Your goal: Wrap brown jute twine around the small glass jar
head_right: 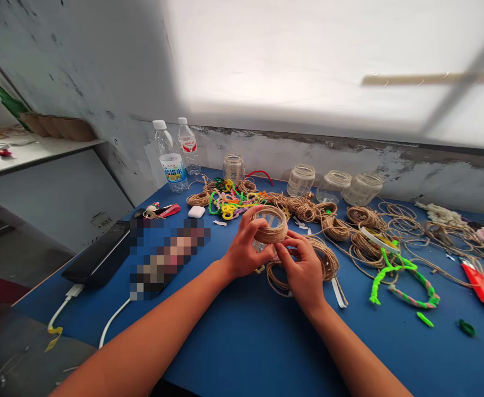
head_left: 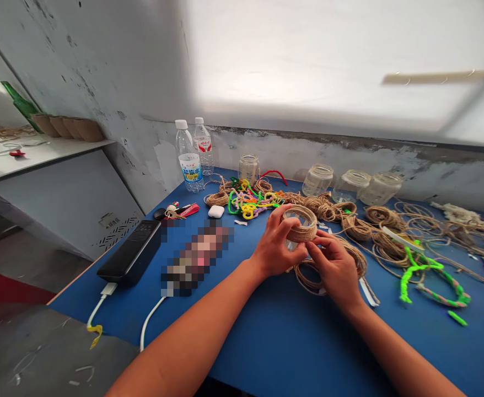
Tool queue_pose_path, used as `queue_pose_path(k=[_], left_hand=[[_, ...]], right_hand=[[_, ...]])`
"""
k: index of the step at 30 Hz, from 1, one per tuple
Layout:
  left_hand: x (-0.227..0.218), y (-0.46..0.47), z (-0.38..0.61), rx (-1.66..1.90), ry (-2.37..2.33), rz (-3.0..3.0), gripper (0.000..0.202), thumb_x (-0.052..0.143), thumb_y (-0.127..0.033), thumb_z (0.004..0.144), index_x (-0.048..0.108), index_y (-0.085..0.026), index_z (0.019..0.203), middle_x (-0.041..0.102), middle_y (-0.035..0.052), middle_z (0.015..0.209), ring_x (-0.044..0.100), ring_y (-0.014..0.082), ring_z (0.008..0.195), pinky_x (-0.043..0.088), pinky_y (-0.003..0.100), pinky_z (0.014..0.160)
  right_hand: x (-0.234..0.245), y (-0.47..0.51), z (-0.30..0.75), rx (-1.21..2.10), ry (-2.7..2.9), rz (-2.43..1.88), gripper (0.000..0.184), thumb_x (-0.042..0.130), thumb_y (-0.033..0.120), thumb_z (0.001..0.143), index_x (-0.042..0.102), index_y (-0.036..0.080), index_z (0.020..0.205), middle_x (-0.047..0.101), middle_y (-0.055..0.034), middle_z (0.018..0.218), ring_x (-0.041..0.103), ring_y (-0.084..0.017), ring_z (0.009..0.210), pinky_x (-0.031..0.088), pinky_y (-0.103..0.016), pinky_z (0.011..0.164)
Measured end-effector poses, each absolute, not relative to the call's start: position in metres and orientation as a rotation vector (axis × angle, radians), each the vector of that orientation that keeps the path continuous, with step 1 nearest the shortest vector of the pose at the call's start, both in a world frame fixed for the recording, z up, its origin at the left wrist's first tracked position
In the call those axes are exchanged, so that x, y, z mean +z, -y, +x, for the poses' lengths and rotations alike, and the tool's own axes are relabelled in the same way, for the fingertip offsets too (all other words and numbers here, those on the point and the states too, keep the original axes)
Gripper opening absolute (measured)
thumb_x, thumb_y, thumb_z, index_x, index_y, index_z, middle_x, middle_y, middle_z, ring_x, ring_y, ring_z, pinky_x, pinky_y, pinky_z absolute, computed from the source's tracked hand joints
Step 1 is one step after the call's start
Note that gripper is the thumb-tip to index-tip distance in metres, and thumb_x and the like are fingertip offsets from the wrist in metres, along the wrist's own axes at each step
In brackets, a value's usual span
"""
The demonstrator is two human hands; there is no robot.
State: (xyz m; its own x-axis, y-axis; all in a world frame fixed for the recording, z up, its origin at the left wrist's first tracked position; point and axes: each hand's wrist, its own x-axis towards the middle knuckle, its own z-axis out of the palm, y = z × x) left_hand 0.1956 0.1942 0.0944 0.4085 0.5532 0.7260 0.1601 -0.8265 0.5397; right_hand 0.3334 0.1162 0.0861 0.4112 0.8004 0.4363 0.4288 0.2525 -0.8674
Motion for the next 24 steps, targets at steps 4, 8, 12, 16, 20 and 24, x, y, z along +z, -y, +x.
queue_pose_path(k=[4, 8, 12, 16, 20, 24], left_hand=[[0.0949, -0.1941, 0.195, 1.382, -0.611, 2.279, 0.042, 0.066, -0.019, 0.071, 0.045, -0.023, 0.107, 0.033, 0.0112, 0.143, 0.035, 0.0265, 0.138, 0.036, 0.047, 0.115], [0.0953, -0.1943, 0.1949, 1.38, -0.6, 2.274, 0.041, 0.065, -0.019, 0.072, 0.045, -0.023, 0.106, 0.033, 0.0112, 0.144, 0.035, 0.0262, 0.138, 0.036, 0.047, 0.115], [0.0953, -0.1939, 0.1951, 1.363, -0.621, 2.269, 0.041, 0.065, -0.02, 0.072, 0.045, -0.023, 0.107, 0.033, 0.0107, 0.144, 0.034, 0.0259, 0.139, 0.036, 0.047, 0.115], [0.0947, -0.1934, 0.1957, 1.363, -0.63, 2.242, 0.043, 0.066, -0.021, 0.073, 0.044, -0.023, 0.11, 0.033, 0.011, 0.145, 0.034, 0.0258, 0.14, 0.035, 0.048, 0.116], [0.0945, -0.1931, 0.1964, 1.392, -0.608, 2.217, 0.044, 0.065, -0.022, 0.073, 0.042, -0.023, 0.111, 0.035, 0.0111, 0.143, 0.034, 0.0257, 0.14, 0.034, 0.049, 0.117], [0.0948, -0.1925, 0.1966, 1.39, -0.619, 2.215, 0.044, 0.065, -0.022, 0.074, 0.043, -0.023, 0.112, 0.034, 0.0113, 0.144, 0.033, 0.0263, 0.141, 0.033, 0.05, 0.117]], right_hand=[[0.087, -0.116, 0.3327, 0.376, 1.189, -1.373, 0.03, 0.067, 0.047, 0.08, 0.068, 0.018, 0.085, 0.064, -0.0126, 0.118, 0.06, -0.026, 0.113, 0.054, -0.038, 0.086], [0.0882, -0.1155, 0.3324, 0.385, 1.182, -1.373, 0.03, 0.067, 0.047, 0.079, 0.068, 0.018, 0.083, 0.064, -0.0125, 0.119, 0.061, -0.026, 0.111, 0.055, -0.039, 0.085], [0.0888, -0.1152, 0.3326, 0.383, 1.19, -1.375, 0.031, 0.067, 0.048, 0.079, 0.069, 0.017, 0.084, 0.064, -0.0132, 0.119, 0.061, -0.026, 0.111, 0.056, -0.039, 0.084], [0.0877, -0.1155, 0.3337, 0.377, 1.198, -1.376, 0.031, 0.067, 0.048, 0.079, 0.069, 0.017, 0.085, 0.064, -0.0134, 0.118, 0.06, -0.026, 0.112, 0.056, -0.038, 0.083], [0.087, -0.1161, 0.3347, 0.37, 1.208, -1.387, 0.031, 0.067, 0.049, 0.079, 0.069, 0.018, 0.084, 0.065, -0.0128, 0.117, 0.061, -0.026, 0.111, 0.055, -0.037, 0.084], [0.0887, -0.1158, 0.3342, 0.381, 1.197, -1.388, 0.032, 0.067, 0.049, 0.079, 0.069, 0.018, 0.083, 0.065, -0.0127, 0.118, 0.061, -0.026, 0.11, 0.055, -0.038, 0.084]])
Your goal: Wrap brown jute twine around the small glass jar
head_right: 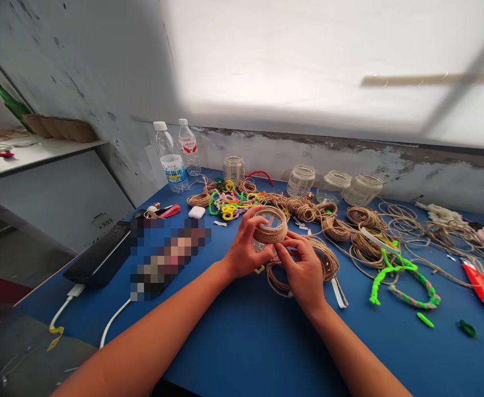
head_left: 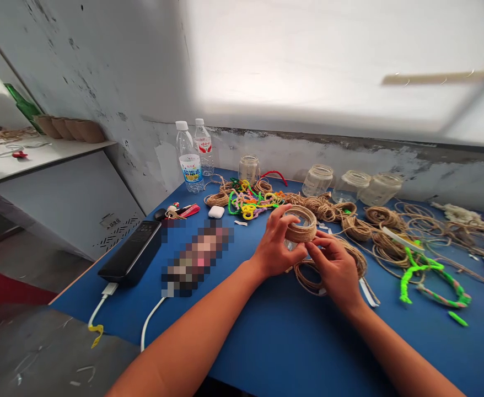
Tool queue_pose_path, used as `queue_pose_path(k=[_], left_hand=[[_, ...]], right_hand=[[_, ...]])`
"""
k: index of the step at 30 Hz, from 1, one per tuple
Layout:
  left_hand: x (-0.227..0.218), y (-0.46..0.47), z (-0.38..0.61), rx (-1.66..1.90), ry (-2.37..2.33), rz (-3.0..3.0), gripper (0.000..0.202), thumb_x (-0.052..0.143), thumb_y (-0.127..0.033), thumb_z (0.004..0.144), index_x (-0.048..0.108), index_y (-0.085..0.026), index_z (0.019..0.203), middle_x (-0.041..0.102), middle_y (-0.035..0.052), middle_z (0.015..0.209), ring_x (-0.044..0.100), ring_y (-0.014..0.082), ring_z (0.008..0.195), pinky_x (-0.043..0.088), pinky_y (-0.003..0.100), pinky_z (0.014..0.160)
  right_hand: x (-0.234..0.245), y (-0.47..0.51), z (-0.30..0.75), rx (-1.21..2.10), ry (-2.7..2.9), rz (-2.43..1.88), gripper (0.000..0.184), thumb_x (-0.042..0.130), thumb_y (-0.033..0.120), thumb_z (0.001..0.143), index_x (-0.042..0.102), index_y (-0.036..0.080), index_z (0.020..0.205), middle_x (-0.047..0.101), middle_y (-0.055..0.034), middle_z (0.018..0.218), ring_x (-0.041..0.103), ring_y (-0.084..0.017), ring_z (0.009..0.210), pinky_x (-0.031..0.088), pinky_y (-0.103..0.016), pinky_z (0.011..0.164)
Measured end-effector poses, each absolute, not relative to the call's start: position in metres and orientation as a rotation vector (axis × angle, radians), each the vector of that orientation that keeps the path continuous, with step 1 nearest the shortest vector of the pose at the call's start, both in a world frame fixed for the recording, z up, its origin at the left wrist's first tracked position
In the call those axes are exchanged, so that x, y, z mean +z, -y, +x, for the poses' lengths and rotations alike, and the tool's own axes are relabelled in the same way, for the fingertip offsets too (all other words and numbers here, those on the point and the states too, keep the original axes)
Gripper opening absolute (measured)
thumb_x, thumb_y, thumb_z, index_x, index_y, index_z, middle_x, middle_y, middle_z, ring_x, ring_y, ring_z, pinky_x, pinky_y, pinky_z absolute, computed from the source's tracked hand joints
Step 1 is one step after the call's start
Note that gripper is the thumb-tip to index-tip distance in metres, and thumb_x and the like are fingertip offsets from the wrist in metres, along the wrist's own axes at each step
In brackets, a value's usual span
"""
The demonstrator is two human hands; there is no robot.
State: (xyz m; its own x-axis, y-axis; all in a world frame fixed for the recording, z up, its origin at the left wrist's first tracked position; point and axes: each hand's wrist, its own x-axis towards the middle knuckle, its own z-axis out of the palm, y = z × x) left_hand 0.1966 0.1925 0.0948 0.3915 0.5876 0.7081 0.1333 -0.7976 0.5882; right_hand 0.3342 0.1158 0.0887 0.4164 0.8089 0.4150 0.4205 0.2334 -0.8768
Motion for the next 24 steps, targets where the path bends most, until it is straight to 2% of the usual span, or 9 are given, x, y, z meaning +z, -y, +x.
queue_pose_path(k=[10, 19, 24], left_hand=[[0.096, -0.193, 0.196, 1.381, -0.645, 2.226, 0.041, 0.066, -0.023, 0.073, 0.043, -0.021, 0.107, 0.036, 0.0119, 0.144, 0.034, 0.0261, 0.14, 0.033, 0.049, 0.117], [0.097, -0.193, 0.195, 1.321, -0.669, 2.172, 0.041, 0.067, -0.022, 0.07, 0.045, -0.022, 0.105, 0.035, 0.0108, 0.145, 0.033, 0.0266, 0.14, 0.031, 0.049, 0.118], [0.101, -0.194, 0.192, 1.283, -0.659, 2.148, 0.039, 0.066, -0.02, 0.068, 0.043, -0.022, 0.1, 0.035, 0.0103, 0.146, 0.034, 0.0269, 0.139, 0.031, 0.049, 0.117]], right_hand=[[0.089, -0.117, 0.334, 0.433, 1.175, -1.357, 0.029, 0.069, 0.047, 0.078, 0.069, 0.018, 0.083, 0.064, -0.0115, 0.117, 0.06, -0.026, 0.111, 0.054, -0.038, 0.087], [0.089, -0.116, 0.329, 0.394, 1.145, -1.354, 0.03, 0.07, 0.048, 0.077, 0.069, 0.018, 0.082, 0.064, -0.0113, 0.114, 0.06, -0.025, 0.11, 0.054, -0.036, 0.083], [0.084, -0.118, 0.322, 0.355, 1.116, -1.375, 0.034, 0.069, 0.051, 0.076, 0.069, 0.018, 0.081, 0.062, -0.0122, 0.114, 0.06, -0.026, 0.106, 0.055, -0.038, 0.079]])
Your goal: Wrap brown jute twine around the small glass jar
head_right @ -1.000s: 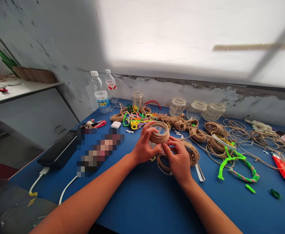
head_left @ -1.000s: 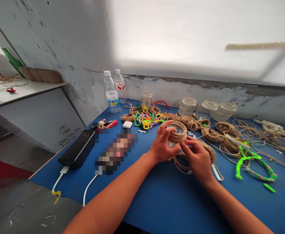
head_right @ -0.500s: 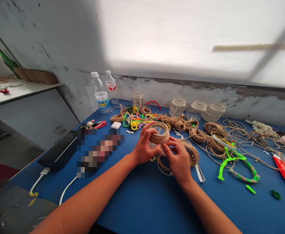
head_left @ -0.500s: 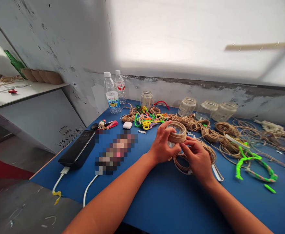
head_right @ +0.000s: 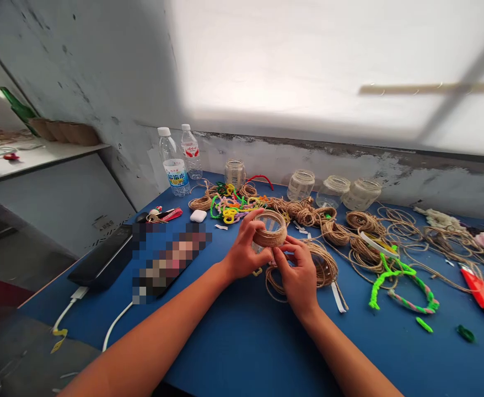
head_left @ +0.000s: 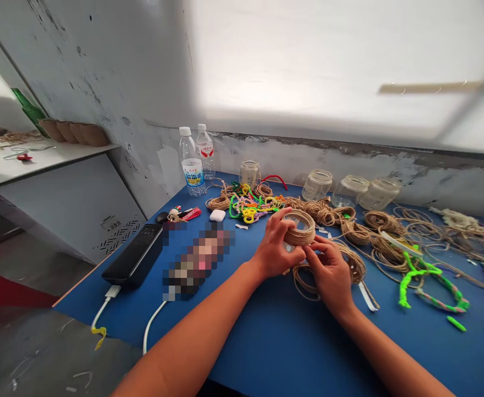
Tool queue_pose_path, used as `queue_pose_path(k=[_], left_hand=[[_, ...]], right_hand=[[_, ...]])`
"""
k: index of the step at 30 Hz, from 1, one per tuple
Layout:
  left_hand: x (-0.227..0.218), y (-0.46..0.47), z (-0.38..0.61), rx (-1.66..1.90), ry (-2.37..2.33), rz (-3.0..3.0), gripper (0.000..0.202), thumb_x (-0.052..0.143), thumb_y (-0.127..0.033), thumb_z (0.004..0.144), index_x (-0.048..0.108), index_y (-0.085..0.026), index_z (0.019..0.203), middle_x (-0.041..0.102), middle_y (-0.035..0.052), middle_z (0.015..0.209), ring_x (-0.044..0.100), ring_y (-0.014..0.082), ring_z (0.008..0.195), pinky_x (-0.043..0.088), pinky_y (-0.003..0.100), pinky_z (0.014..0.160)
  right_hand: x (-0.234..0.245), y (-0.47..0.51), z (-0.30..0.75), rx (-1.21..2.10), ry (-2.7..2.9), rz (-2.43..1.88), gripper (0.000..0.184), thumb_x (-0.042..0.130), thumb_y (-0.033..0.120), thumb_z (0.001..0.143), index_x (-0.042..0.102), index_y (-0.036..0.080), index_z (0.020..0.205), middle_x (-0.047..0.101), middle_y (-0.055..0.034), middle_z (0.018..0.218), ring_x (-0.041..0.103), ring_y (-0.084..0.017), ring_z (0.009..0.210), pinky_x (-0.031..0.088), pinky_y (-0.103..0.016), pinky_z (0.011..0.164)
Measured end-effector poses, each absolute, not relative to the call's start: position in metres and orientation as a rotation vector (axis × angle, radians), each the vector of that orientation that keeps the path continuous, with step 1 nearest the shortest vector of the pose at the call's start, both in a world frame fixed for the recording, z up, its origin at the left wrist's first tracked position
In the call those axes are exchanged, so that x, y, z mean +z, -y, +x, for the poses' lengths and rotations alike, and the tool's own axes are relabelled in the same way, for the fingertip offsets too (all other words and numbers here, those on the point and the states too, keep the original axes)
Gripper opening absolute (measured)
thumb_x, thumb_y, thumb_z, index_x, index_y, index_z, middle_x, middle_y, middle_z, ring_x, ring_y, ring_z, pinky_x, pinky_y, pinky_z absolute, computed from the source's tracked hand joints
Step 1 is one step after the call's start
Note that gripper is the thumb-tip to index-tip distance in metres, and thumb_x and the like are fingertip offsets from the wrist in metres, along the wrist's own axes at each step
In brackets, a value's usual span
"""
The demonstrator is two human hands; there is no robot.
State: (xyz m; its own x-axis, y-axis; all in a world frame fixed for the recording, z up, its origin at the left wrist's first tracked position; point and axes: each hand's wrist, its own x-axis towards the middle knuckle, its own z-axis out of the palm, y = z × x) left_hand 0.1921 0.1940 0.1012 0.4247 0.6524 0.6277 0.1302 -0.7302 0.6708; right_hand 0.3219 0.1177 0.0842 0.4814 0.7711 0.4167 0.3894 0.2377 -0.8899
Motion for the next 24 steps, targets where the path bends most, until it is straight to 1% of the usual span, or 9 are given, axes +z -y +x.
queue_pose_path(k=[3, 7, 9, 12, 14, 17, 20, 22, 24], left_hand=[[0.102, -0.198, 0.19, 1.285, -0.63, 2.152, 0.038, 0.065, -0.019, 0.067, 0.043, -0.022, 0.098, 0.037, 0.0104, 0.145, 0.037, 0.0266, 0.137, 0.032, 0.048, 0.116], [0.102, -0.204, 0.187, 1.29, -0.615, 2.143, 0.039, 0.065, -0.018, 0.067, 0.042, -0.021, 0.099, 0.037, 0.0117, 0.146, 0.037, 0.0261, 0.138, 0.032, 0.048, 0.117], [0.102, -0.206, 0.186, 1.296, -0.615, 2.137, 0.039, 0.064, -0.017, 0.067, 0.041, -0.021, 0.099, 0.037, 0.0118, 0.148, 0.037, 0.0254, 0.14, 0.031, 0.048, 0.119], [0.103, -0.208, 0.186, 1.3, -0.609, 2.145, 0.039, 0.063, -0.017, 0.068, 0.041, -0.021, 0.1, 0.036, 0.0119, 0.149, 0.037, 0.0242, 0.14, 0.03, 0.047, 0.119], [0.102, -0.208, 0.186, 1.308, -0.604, 2.156, 0.039, 0.063, -0.016, 0.068, 0.041, -0.021, 0.101, 0.034, 0.0119, 0.15, 0.037, 0.023, 0.141, 0.031, 0.045, 0.119], [0.102, -0.207, 0.186, 1.319, -0.616, 2.194, 0.04, 0.063, -0.016, 0.069, 0.041, -0.021, 0.102, 0.034, 0.0113, 0.15, 0.033, 0.0226, 0.143, 0.029, 0.044, 0.119], [0.102, -0.204, 0.186, 1.333, -0.716, 2.238, 0.04, 0.064, -0.017, 0.067, 0.042, -0.022, 0.1, 0.038, 0.0093, 0.149, 0.029, 0.0254, 0.144, 0.023, 0.049, 0.121], [0.103, -0.202, 0.186, 1.339, -0.77, 2.245, 0.04, 0.065, -0.018, 0.067, 0.043, -0.022, 0.1, 0.04, 0.0087, 0.147, 0.03, 0.0261, 0.142, 0.023, 0.05, 0.12], [0.103, -0.202, 0.186, 1.336, -0.767, 2.241, 0.039, 0.065, -0.019, 0.068, 0.043, -0.022, 0.1, 0.039, 0.0092, 0.148, 0.032, 0.0256, 0.141, 0.025, 0.049, 0.119]], right_hand=[[0.082, -0.12, 0.319, 0.346, 1.114, -1.392, 0.036, 0.068, 0.052, 0.076, 0.068, 0.017, 0.082, 0.06, -0.0129, 0.114, 0.06, -0.026, 0.104, 0.056, -0.039, 0.076], [0.084, -0.124, 0.318, 0.316, 1.168, -1.385, 0.034, 0.066, 0.051, 0.078, 0.067, 0.017, 0.08, 0.059, -0.0122, 0.112, 0.059, -0.024, 0.102, 0.055, -0.037, 0.075], [0.085, -0.127, 0.317, 0.262, 1.201, -1.386, 0.033, 0.065, 0.05, 0.08, 0.066, 0.018, 0.079, 0.059, -0.0112, 0.108, 0.057, -0.024, 0.103, 0.053, -0.038, 0.08], [0.085, -0.13, 0.313, 0.187, 1.2, -1.392, 0.031, 0.064, 0.048, 0.081, 0.064, 0.018, 0.075, 0.059, -0.0092, 0.102, 0.056, -0.024, 0.106, 0.046, -0.042, 0.092], [0.084, -0.132, 0.311, 0.167, 1.175, -1.39, 0.032, 0.064, 0.048, 0.081, 0.063, 0.018, 0.073, 0.058, -0.0085, 0.099, 0.055, -0.024, 0.106, 0.043, -0.044, 0.095], [0.083, -0.132, 0.311, 0.197, 1.17, -1.378, 0.032, 0.064, 0.049, 0.08, 0.062, 0.017, 0.072, 0.057, -0.0085, 0.098, 0.055, -0.025, 0.106, 0.04, -0.044, 0.097], [0.082, -0.133, 0.314, 0.235, 1.191, -1.37, 0.033, 0.064, 0.049, 0.08, 0.063, 0.017, 0.073, 0.057, -0.0087, 0.099, 0.054, -0.025, 0.107, 0.039, -0.043, 0.098], [0.081, -0.133, 0.317, 0.245, 1.196, -1.372, 0.033, 0.064, 0.05, 0.08, 0.064, 0.017, 0.074, 0.057, -0.0089, 0.101, 0.054, -0.025, 0.107, 0.039, -0.044, 0.098], [0.08, -0.133, 0.318, 0.25, 1.193, -1.383, 0.033, 0.064, 0.05, 0.079, 0.065, 0.017, 0.076, 0.057, -0.0093, 0.104, 0.055, -0.025, 0.107, 0.039, -0.045, 0.099]])
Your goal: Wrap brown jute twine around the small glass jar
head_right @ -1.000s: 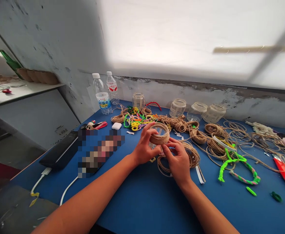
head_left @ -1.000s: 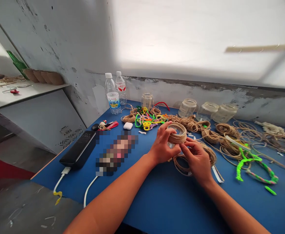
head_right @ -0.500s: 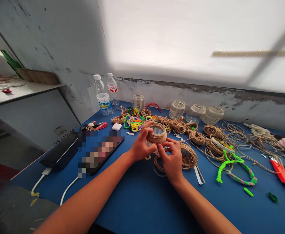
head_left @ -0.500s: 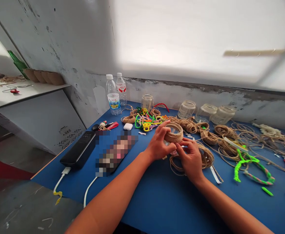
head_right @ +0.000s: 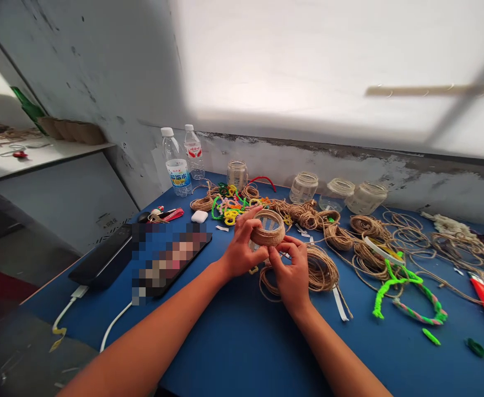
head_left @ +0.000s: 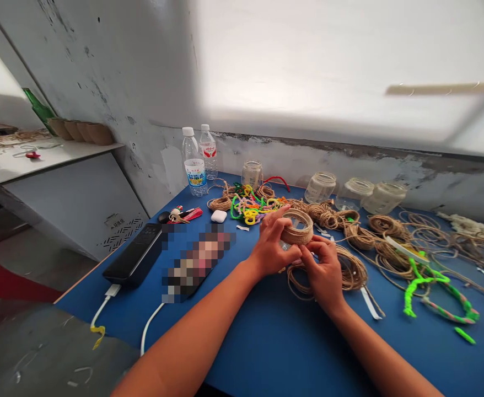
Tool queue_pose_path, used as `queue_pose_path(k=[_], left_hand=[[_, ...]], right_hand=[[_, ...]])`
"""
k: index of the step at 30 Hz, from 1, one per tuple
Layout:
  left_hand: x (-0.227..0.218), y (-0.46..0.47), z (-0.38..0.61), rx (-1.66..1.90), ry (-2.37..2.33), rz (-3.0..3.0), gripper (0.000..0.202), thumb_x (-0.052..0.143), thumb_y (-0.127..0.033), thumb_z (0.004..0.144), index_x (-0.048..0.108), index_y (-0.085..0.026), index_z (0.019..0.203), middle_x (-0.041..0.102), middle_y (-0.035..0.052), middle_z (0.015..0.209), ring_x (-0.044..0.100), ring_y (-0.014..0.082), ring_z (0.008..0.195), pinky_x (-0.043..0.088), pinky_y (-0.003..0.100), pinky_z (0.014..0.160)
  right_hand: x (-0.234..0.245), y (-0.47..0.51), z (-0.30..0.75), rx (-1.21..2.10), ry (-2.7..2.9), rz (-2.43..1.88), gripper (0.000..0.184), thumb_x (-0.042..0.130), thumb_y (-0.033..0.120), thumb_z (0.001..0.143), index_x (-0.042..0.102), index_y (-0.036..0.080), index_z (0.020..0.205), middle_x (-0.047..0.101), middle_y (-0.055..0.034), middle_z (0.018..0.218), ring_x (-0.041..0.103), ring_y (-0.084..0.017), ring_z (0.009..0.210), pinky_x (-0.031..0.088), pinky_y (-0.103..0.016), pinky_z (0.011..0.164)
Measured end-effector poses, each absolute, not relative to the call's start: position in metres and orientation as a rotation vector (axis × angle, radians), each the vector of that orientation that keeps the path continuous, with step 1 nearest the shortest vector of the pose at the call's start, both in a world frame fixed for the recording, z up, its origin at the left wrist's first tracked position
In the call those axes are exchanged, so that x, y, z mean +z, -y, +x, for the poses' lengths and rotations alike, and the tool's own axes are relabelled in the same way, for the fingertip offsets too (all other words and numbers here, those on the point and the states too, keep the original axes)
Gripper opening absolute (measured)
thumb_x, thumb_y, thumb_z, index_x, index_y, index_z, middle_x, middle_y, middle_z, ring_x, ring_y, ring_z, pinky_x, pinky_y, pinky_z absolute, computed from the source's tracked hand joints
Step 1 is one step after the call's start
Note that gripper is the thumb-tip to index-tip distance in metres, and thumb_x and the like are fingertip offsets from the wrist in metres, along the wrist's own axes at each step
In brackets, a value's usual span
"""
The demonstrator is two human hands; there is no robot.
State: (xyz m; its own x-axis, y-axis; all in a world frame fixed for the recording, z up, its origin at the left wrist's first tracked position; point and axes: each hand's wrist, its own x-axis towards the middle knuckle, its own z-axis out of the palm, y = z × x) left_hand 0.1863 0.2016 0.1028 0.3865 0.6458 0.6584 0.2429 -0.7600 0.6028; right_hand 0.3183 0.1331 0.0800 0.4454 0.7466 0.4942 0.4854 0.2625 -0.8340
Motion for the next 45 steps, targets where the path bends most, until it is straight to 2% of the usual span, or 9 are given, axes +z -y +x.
queue_pose_path(k=[6, 8, 15, 18, 21, 28, 36, 45], left_hand=[[0.099, -0.201, 0.189, 1.324, -0.741, 2.152, 0.046, 0.066, -0.018, 0.069, 0.049, -0.022, 0.111, 0.019, 0.0091, 0.154, 0.027, 0.0273, 0.144, 0.029, 0.049, 0.119], [0.097, -0.202, 0.19, 1.339, -0.718, 2.128, 0.051, 0.066, -0.017, 0.069, 0.05, -0.024, 0.117, 0.017, 0.0085, 0.153, 0.028, 0.0275, 0.143, 0.03, 0.048, 0.12], [0.09, -0.205, 0.194, 1.384, -0.656, 2.075, 0.069, 0.066, -0.019, 0.071, 0.036, -0.027, 0.132, 0.02, 0.0102, 0.151, 0.024, 0.0273, 0.146, 0.028, 0.05, 0.121], [0.089, -0.205, 0.195, 1.342, -0.65, 2.022, 0.074, 0.065, -0.022, 0.072, 0.03, -0.026, 0.136, 0.028, 0.0102, 0.151, 0.023, 0.0274, 0.147, 0.026, 0.05, 0.122], [0.088, -0.205, 0.195, 1.289, -0.645, 1.974, 0.077, 0.064, -0.022, 0.073, 0.026, -0.024, 0.139, 0.033, 0.0104, 0.15, 0.027, 0.0266, 0.146, 0.024, 0.048, 0.123], [0.085, -0.207, 0.197, 1.227, -0.69, 1.927, 0.076, 0.063, -0.023, 0.072, 0.028, -0.023, 0.139, 0.027, 0.0106, 0.154, 0.026, 0.0269, 0.146, 0.023, 0.048, 0.124], [0.086, -0.21, 0.198, 1.223, -0.644, 1.919, 0.073, 0.063, -0.026, 0.074, 0.03, -0.025, 0.139, 0.034, 0.0091, 0.149, 0.036, 0.025, 0.139, 0.029, 0.046, 0.121], [0.082, -0.211, 0.198, 1.246, -0.611, 1.959, 0.074, 0.065, -0.025, 0.072, 0.028, -0.026, 0.136, 0.033, 0.0093, 0.147, 0.034, 0.0258, 0.139, 0.028, 0.047, 0.121]], right_hand=[[0.079, -0.132, 0.317, 0.294, 1.15, -1.394, 0.033, 0.066, 0.05, 0.078, 0.065, 0.017, 0.078, 0.056, -0.0121, 0.124, 0.052, -0.028, 0.12, 0.034, -0.047, 0.106], [0.079, -0.133, 0.316, 0.327, 1.126, -1.375, 0.033, 0.065, 0.05, 0.079, 0.063, 0.017, 0.076, 0.055, -0.0127, 0.129, 0.052, -0.028, 0.121, 0.034, -0.047, 0.107], [0.081, -0.132, 0.317, 0.327, 1.09, -1.373, 0.033, 0.067, 0.049, 0.078, 0.063, 0.016, 0.074, 0.058, -0.0142, 0.126, 0.054, -0.028, 0.12, 0.035, -0.049, 0.107], [0.08, -0.132, 0.318, 0.313, 1.086, -1.375, 0.032, 0.068, 0.047, 0.077, 0.064, 0.016, 0.074, 0.059, -0.0149, 0.125, 0.054, -0.028, 0.12, 0.036, -0.048, 0.107], [0.079, -0.133, 0.319, 0.3, 1.1, -1.379, 0.031, 0.068, 0.046, 0.078, 0.064, 0.016, 0.076, 0.06, -0.0147, 0.123, 0.054, -0.028, 0.12, 0.036, -0.047, 0.106], [0.079, -0.134, 0.319, 0.295, 1.12, -1.373, 0.03, 0.068, 0.046, 0.079, 0.066, 0.016, 0.077, 0.06, -0.014, 0.123, 0.054, -0.028, 0.121, 0.037, -0.046, 0.106], [0.079, -0.135, 0.321, 0.305, 1.092, -1.374, 0.031, 0.067, 0.047, 0.078, 0.066, 0.016, 0.077, 0.062, -0.0145, 0.121, 0.054, -0.028, 0.121, 0.038, -0.045, 0.105], [0.079, -0.134, 0.321, 0.259, 1.13, -1.353, 0.028, 0.068, 0.044, 0.079, 0.067, 0.016, 0.075, 0.063, -0.0132, 0.116, 0.055, -0.028, 0.12, 0.039, -0.045, 0.104]])
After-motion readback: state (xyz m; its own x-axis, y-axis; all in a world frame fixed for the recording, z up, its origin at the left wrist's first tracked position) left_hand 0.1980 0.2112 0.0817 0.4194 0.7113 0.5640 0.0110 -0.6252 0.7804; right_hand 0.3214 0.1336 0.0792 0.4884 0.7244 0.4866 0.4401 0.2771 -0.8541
